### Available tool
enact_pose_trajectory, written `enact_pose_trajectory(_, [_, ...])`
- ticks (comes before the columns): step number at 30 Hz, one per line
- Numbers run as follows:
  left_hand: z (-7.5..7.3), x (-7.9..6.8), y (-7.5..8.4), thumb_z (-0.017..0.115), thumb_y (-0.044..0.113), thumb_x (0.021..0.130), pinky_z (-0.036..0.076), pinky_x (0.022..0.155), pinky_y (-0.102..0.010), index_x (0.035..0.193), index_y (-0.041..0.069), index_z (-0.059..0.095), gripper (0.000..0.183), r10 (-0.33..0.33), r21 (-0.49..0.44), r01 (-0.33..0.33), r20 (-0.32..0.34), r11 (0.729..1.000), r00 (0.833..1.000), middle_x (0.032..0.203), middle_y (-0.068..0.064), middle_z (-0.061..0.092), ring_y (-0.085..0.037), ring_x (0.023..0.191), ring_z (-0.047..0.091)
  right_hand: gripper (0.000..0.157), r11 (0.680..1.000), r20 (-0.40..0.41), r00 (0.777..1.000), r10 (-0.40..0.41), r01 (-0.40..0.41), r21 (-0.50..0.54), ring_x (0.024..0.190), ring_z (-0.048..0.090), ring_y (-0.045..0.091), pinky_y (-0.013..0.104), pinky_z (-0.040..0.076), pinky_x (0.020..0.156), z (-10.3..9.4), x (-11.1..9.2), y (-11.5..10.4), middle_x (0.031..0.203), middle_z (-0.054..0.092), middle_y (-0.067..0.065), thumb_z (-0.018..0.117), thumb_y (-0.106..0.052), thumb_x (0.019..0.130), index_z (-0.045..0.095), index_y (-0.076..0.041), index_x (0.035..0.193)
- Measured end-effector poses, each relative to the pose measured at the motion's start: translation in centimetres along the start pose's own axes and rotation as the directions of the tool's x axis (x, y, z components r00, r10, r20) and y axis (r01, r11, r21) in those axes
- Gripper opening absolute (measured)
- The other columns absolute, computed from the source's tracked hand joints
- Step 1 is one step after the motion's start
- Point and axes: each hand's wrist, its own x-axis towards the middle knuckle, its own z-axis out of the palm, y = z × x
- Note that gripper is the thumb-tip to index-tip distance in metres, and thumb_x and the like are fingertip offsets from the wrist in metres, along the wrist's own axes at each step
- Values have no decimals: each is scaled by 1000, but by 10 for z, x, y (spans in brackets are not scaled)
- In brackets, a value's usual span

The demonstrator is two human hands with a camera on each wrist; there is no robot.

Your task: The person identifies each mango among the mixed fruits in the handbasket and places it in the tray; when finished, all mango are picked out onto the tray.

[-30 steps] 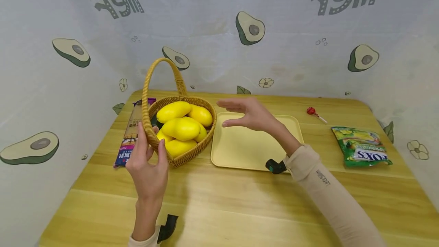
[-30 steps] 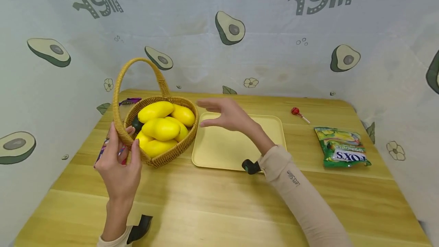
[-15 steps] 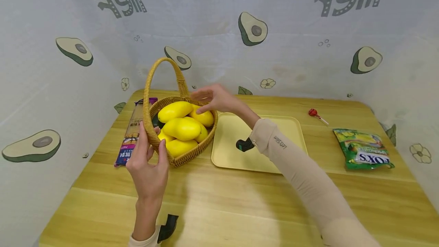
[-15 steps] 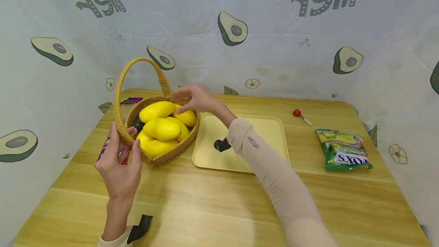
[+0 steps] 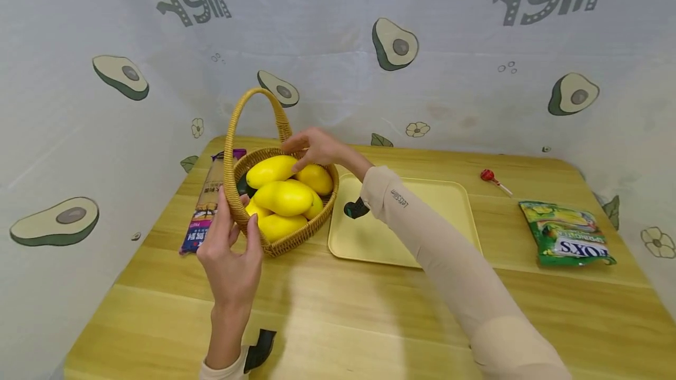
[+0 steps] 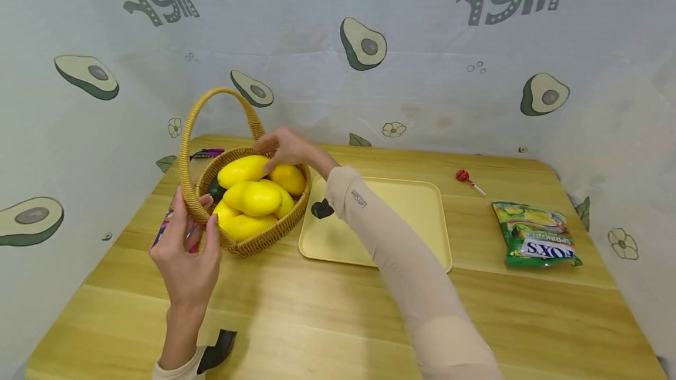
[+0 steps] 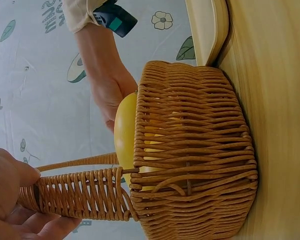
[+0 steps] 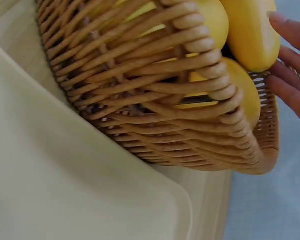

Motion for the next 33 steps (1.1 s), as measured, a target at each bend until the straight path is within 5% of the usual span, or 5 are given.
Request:
enact_pose_trajectory(10, [-1,0,0,75,-15,92,56,92,-13,159,-1,50,73,-2,0,2,7,1000,1000,129,-24,74,-43,115,74,58,1000,78,997,6,-6,-1,137,64,32,32,53,115,-2,11,-3,146,67,20,85,2,90,64,8,144])
enact_pose_trajectory(24, [-1,0,0,75,-16,92,56,93,-13,159,-1,50,74,-4,-8,4,15,1000,1000,127,-24,75,-42,115,75,55,998,90,994,60,-58,-28,131,68,29,30,57,110,1,21,-4,141,71,18,86,2,89,69,3,141])
enact_pose_trajectory(33, [-1,0,0,75,-16,92,56,93,-13,159,-2,50,73,-1,-10,1,15,1000,1000,127,-25,75,-43,114,75,52,999,75,997,18,-16,-28,125,71,29,31,59,107,-1,19,-1,136,73,18,88,2,86,72,3,136])
